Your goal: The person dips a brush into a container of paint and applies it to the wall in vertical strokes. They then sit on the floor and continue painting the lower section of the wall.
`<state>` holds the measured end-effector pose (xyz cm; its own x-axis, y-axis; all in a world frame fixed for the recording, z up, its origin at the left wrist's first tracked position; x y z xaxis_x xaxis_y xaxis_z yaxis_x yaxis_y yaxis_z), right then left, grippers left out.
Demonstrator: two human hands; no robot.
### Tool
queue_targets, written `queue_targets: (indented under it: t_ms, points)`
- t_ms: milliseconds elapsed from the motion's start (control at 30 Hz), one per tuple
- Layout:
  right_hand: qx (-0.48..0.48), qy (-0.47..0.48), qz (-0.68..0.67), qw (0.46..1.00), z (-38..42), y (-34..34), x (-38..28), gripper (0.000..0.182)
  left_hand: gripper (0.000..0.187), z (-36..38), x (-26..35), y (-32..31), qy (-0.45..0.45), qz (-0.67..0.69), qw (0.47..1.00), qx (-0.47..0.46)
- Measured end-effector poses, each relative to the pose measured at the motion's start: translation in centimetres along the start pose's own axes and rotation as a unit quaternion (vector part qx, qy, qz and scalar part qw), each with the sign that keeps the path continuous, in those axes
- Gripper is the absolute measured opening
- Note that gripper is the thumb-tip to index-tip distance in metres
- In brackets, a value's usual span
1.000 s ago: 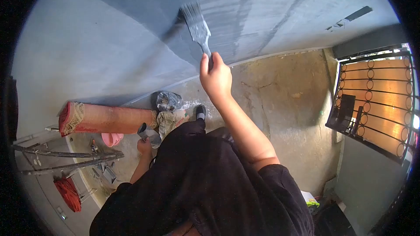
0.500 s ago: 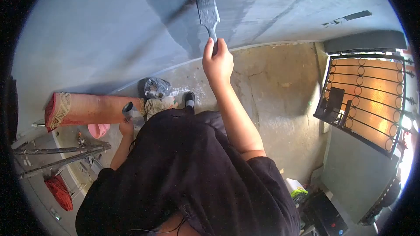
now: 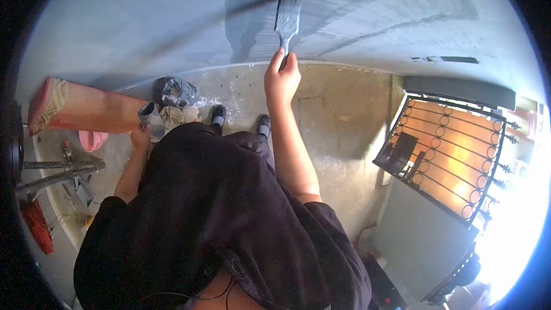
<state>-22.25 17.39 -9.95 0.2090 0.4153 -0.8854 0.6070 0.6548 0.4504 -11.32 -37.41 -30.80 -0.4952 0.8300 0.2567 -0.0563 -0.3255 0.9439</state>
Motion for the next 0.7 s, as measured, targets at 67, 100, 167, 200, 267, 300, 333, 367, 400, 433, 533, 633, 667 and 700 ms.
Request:
queue_targets:
  t_ms: [67,100,167,200,267,300,333,367,400,433,533,633,667,700]
  points:
    - [0.008,-0.017,0.030,0.999,2.0,0.5,1.2,0.046,0.031,1.0,0.3,-0.5,-0.003,0.055,0.998,0.031]
    - [0.017,-0.022,0.004,1.000,2.9,0.9,1.6,0.046,0.030,1.5,0.4,-0.2,0.020,0.054,0.998,0.023]
    - [0.032,0.002,-0.049,0.998,3.2,1.6,1.7,0.041,0.029,2.6,0.7,0.4,0.050,0.055,0.997,0.015]
    - [0.027,0.004,-0.047,0.999,2.8,1.7,1.1,0.041,0.029,3.2,0.7,0.7,0.057,0.031,0.998,0.002]
    - [0.046,0.061,-0.160,0.984,1.2,1.6,-1.6,0.043,0.029,4.2,0.6,1.1,0.067,0.008,0.998,-0.012]
    - [0.042,0.062,-0.159,0.984,0.5,1.5,-2.4,0.043,0.030,4.6,0.5,1.2,0.063,-0.012,0.998,-0.015]
    - [0.017,0.056,-0.132,0.990,-0.4,1.3,-3.1,0.042,0.031,4.9,0.3,1.0,0.059,-0.031,0.998,-0.018]
    - [-0.007,0.051,-0.104,0.993,-1.1,0.8,-3.4,0.042,0.031,5.0,0.0,0.9,0.062,-0.030,0.997,-0.018]
    - [-0.026,0.042,-0.069,0.996,-1.5,0.1,-2.4,0.042,0.031,4.9,-0.4,0.7,0.076,-0.040,0.996,-0.021]
    - [-0.034,0.026,-0.050,0.998,-1.1,-0.3,-1.3,0.043,0.032,5.0,-1.0,0.4,0.090,-0.049,0.994,-0.024]
    - [-0.035,0.014,0.024,0.999,1.6,-0.4,1.7,0.046,0.032,5.1,-2.7,-0.9,0.102,-0.006,0.995,0.015]
    - [0.006,0.032,-0.019,0.999,3.6,0.8,2.1,0.043,0.033,5.7,-3.3,-0.9,0.081,0.017,0.996,0.044]
    - [0.001,0.036,-0.017,0.999,3.3,0.7,2.2,0.043,0.033,5.8,-3.5,-0.9,0.087,0.020,0.995,0.042]
    - [0.016,0.039,-0.087,0.995,2.8,0.8,1.3,0.042,0.034,5.6,-4.0,-1.1,0.090,0.013,0.996,0.019]
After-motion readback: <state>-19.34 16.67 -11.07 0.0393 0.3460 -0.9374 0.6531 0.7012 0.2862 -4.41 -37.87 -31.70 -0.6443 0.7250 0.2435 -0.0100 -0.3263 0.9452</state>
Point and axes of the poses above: each hand's wrist, its own z-axis away from the middle knuckle, its own y-axis out of the back of the hand, x = y × z, the point moved 4 cm from there along -z, towards the middle knuckle, and after that the axes turned 5 degrees about -z, right-handed, at the moved point
